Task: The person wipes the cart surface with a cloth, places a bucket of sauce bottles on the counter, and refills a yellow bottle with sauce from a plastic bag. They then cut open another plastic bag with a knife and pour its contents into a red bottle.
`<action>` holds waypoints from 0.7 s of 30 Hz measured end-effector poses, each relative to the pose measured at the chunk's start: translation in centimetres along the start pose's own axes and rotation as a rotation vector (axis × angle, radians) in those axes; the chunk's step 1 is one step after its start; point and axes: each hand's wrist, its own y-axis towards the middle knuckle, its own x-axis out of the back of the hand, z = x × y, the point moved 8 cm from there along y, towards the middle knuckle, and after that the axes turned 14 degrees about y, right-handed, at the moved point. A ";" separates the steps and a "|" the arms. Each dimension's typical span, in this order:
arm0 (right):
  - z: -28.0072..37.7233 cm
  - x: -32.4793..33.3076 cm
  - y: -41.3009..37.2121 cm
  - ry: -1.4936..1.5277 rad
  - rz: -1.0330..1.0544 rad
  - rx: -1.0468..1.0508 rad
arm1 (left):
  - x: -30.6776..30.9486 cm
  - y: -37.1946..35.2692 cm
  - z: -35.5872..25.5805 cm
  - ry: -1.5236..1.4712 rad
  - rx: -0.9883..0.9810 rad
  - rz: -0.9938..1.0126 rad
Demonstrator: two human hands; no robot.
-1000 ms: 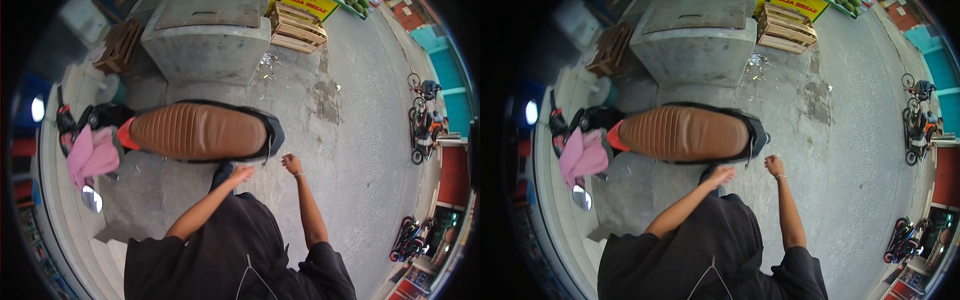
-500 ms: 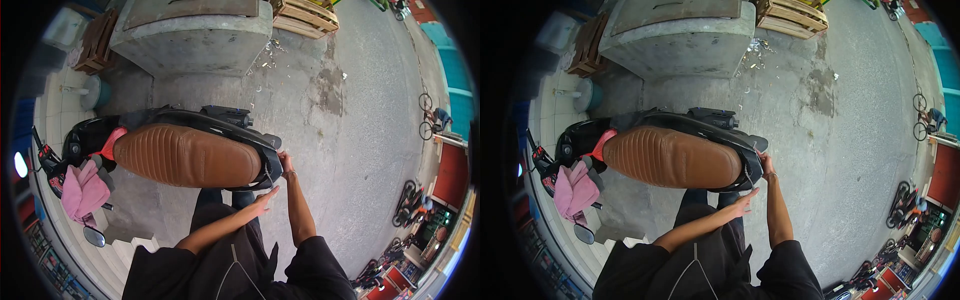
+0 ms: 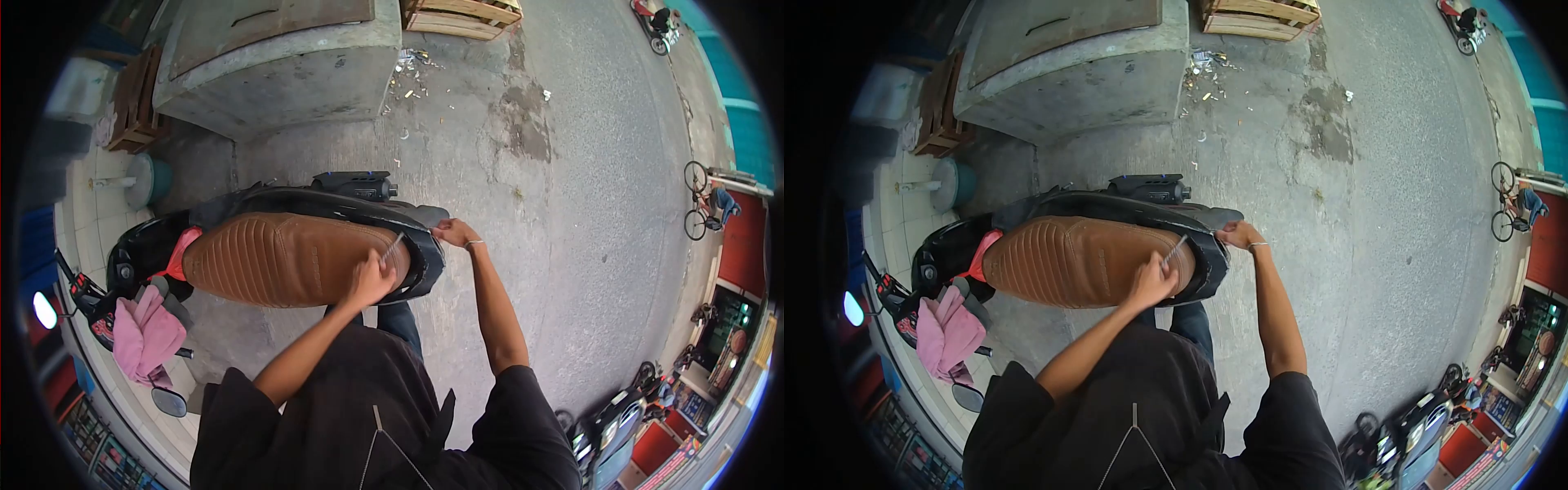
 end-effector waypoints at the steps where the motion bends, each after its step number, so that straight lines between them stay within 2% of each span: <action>1: -0.9 1.7 -1.8 0.031 -0.151 -0.020 | 0.3 1.5 -0.4 0.102 -0.043 0.053; 3: -4.3 4.0 -5.9 0.048 -0.411 -0.052 | 0.5 3.5 -2.2 0.231 -0.236 -0.026; 4: -6.3 4.7 -7.9 0.029 -0.520 -0.057 | 0.2 3.7 -2.9 0.237 -0.253 -0.021; 7: -12.2 2.3 -13.4 0.101 -0.614 -0.177 | -0.7 3.3 -6.0 0.228 -0.408 -0.103; 9: -14.5 -0.2 -16.8 0.151 -0.683 -0.196 | -0.8 3.5 -5.6 -0.125 -0.359 -0.294; 11: -16.5 -4.1 -18.6 0.329 -0.751 -0.186 | -0.9 2.9 -5.7 -0.107 -0.443 -0.365; 13: -16.0 -7.3 -19.5 0.351 -0.811 -0.214 | -1.8 3.3 -5.1 -0.016 -0.362 -0.297; 14: -15.5 -8.8 -19.8 0.417 -0.874 -0.182 | -0.9 3.2 -5.7 -0.023 -0.326 -0.351; 15: -14.8 -10.4 -19.7 0.549 -0.848 -0.158 | -1.5 3.6 -5.7 -0.017 -0.339 -0.363; 17: -15.1 -12.3 -19.8 0.573 -0.893 -0.168 | -3.2 5.4 -3.8 -0.051 -0.186 -0.403; 18: -16.4 -13.0 -19.9 0.579 -0.904 -0.146 | -3.6 5.0 -4.1 0.012 -0.130 -0.359; 19: -19.4 -13.5 -21.0 0.600 -1.053 -0.278 | -4.4 4.3 -4.4 0.016 -0.144 -0.376; 20: -21.9 -13.9 -22.8 0.621 -1.196 -0.415 | -4.6 2.8 -4.7 0.034 -0.226 -0.567; 21: -22.9 -14.4 -23.9 0.630 -1.195 -0.400 | -4.3 0.4 -5.0 0.057 -0.304 -0.754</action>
